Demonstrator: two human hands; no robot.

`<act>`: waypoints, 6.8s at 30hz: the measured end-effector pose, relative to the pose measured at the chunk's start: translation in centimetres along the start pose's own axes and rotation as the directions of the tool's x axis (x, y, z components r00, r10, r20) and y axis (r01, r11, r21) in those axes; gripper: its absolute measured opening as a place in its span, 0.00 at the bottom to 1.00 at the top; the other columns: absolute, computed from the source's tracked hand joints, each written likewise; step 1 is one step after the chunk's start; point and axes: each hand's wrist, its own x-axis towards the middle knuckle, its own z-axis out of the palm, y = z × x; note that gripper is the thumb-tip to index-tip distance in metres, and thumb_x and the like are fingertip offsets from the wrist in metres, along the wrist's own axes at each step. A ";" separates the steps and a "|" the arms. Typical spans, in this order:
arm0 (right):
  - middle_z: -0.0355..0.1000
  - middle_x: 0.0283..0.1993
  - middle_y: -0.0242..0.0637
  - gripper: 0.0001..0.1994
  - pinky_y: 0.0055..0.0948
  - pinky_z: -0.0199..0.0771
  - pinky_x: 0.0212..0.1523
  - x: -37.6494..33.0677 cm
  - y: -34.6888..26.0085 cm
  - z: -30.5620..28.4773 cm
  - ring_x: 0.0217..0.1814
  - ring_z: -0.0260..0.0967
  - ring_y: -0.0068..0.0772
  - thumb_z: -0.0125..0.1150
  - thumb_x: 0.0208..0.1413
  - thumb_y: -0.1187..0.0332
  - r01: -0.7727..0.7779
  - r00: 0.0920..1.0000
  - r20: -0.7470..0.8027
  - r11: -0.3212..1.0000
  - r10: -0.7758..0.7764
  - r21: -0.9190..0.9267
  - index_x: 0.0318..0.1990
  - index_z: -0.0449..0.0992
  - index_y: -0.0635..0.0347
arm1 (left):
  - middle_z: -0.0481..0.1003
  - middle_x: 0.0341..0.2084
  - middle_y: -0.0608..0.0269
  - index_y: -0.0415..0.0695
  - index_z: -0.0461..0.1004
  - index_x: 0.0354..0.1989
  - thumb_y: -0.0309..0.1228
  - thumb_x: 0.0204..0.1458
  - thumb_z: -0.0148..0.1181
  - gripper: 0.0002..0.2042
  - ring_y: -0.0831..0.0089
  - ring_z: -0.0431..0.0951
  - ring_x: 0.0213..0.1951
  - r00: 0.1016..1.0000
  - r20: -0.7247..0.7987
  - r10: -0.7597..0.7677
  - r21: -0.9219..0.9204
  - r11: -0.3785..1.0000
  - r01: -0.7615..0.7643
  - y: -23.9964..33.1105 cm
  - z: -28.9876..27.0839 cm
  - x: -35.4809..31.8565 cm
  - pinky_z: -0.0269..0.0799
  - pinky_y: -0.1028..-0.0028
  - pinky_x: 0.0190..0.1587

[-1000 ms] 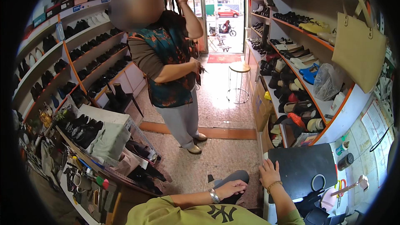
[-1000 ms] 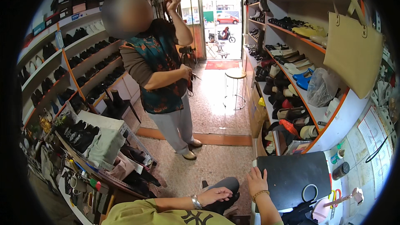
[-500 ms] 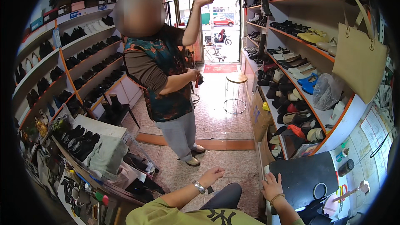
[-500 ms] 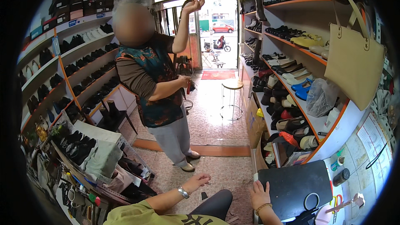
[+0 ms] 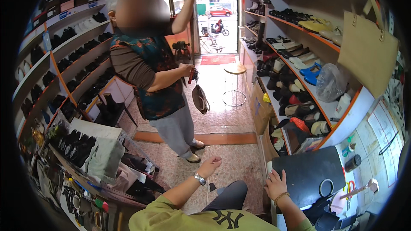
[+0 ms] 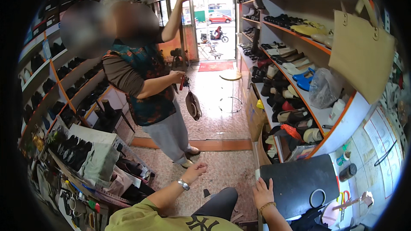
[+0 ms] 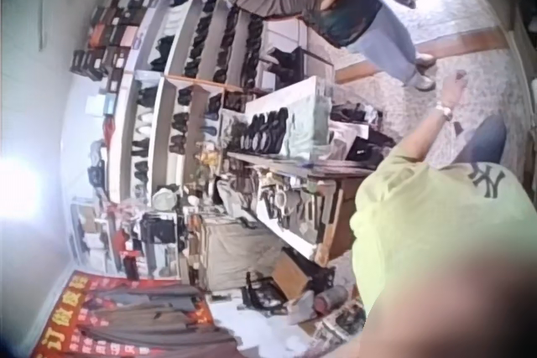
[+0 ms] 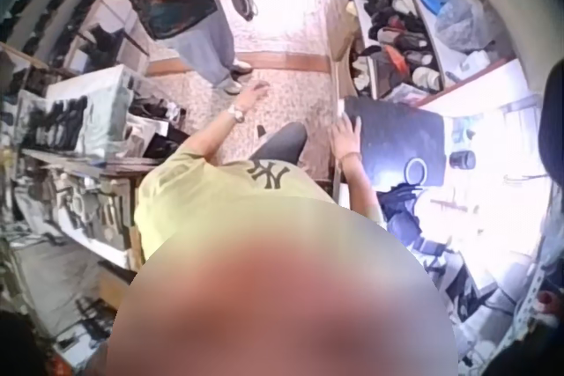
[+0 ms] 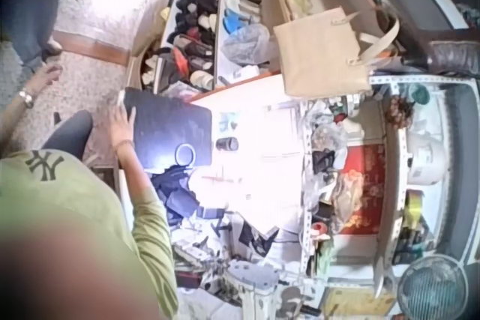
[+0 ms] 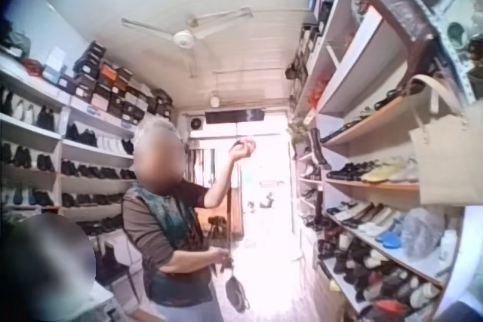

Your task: The person measures and attaches a strap to a handbag using a measuring tape and a small tool, then hands the bag to a customer. The person also handles a plastic-wrapped item and a black fabric piece on the workbench.

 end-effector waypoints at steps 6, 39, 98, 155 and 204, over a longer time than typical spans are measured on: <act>0.60 0.61 0.38 0.21 0.54 0.38 0.68 -2.1 -0.3 -2.6 0.69 0.49 0.38 0.62 0.45 0.60 -0.198 0.958 -0.144 0.937 0.246 0.288 0.49 0.73 0.51 | 0.74 0.36 0.70 0.45 0.72 0.45 0.33 0.56 0.55 0.10 0.81 0.71 0.35 0.998 0.047 -0.051 -0.171 0.984 0.058 0.7 0.1 0.4 0.66 0.79 0.37; 0.66 0.47 0.39 0.17 0.41 0.69 0.46 -15.7 20.6 0.0 0.51 0.66 0.43 0.63 0.46 0.68 -0.893 0.432 -0.062 0.417 0.900 -0.168 0.44 0.70 0.60 | 0.69 0.43 0.50 0.38 0.65 0.50 0.29 0.48 0.60 0.21 0.55 0.70 0.46 0.720 -0.374 0.584 0.468 0.790 -0.397 10.5 -3.7 -1.9 0.66 0.64 0.49; 0.73 0.32 0.39 0.08 0.38 0.70 0.37 27.1 -13.0 -16.7 0.37 0.70 0.44 0.59 0.46 0.66 0.262 0.711 -0.640 0.735 0.291 0.626 0.35 0.75 0.57 | 0.68 0.44 0.60 0.46 0.67 0.50 0.19 0.42 0.52 0.22 0.58 0.72 0.44 0.448 0.506 0.738 0.848 -0.330 -0.414 35.6 -20.2 11.3 0.74 0.66 0.41; 0.71 0.43 0.42 0.12 0.30 0.66 0.48 -16.7 23.6 2.3 0.44 0.68 0.38 0.49 0.60 0.71 -0.432 -0.242 -0.535 0.404 0.809 0.806 0.49 0.69 0.65 | 0.69 0.22 0.66 0.40 0.70 0.37 0.30 0.59 0.52 0.06 0.80 0.69 0.22 0.699 -0.194 0.689 -0.254 0.652 -0.714 31.0 2.2 4.0 0.63 0.82 0.23; 0.69 0.49 0.30 0.13 0.36 0.61 0.58 -9.0 26.2 -17.1 0.56 0.62 0.38 0.59 0.34 0.71 -0.293 0.955 -0.100 0.942 0.280 -0.166 0.34 0.76 0.51 | 0.67 0.52 0.58 0.42 0.64 0.60 0.40 0.56 0.53 0.24 0.68 0.66 0.52 0.767 -0.555 0.322 -0.473 0.637 -0.609 15.6 -19.0 6.8 0.63 0.65 0.56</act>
